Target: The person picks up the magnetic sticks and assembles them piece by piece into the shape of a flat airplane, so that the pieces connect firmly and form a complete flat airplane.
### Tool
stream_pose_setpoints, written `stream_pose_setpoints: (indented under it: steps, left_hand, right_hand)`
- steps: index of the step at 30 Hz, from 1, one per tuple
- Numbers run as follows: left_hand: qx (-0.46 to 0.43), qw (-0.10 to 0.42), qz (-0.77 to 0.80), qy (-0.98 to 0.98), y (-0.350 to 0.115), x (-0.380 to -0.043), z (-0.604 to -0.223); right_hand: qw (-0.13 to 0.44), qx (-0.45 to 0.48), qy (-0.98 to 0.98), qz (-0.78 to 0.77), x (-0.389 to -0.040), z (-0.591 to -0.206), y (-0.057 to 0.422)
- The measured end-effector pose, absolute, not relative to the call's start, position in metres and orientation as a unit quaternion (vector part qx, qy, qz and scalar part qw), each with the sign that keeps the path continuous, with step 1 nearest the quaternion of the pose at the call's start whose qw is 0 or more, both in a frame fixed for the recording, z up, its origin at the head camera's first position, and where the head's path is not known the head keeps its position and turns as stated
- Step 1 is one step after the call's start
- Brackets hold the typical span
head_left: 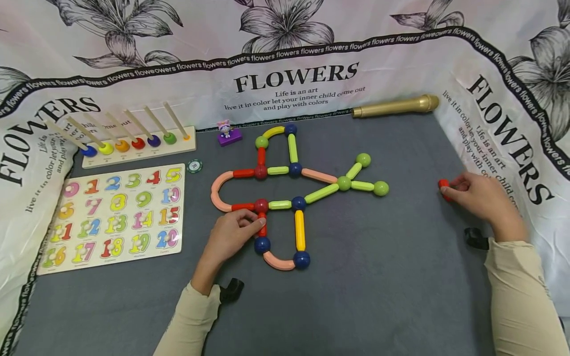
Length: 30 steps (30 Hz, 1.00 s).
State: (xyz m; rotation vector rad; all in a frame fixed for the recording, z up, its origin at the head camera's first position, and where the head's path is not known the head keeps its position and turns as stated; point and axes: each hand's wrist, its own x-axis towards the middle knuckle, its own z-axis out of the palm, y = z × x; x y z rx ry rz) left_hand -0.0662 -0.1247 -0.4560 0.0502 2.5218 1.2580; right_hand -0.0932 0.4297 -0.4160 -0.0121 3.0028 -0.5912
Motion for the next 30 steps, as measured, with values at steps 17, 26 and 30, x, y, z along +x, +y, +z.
stream_pose_setpoints:
  steps: [17,26,30]
  left_hand:
    - [0.017,0.161,0.440,0.883,-0.125,-0.066,-0.458]
    - [0.021,0.159,0.446,0.880,-0.126,-0.067,-0.457]
    - [0.020,0.160,0.446,0.881,-0.126,-0.067,-0.457]
  right_hand:
    - [0.066,0.043,0.927,-0.366,-0.130,-0.423,0.348]
    - [0.113,0.027,0.926,-0.360,-0.144,-0.429,0.317]
    - [0.116,0.007,0.933,-0.341,-0.146,-0.432,0.314]
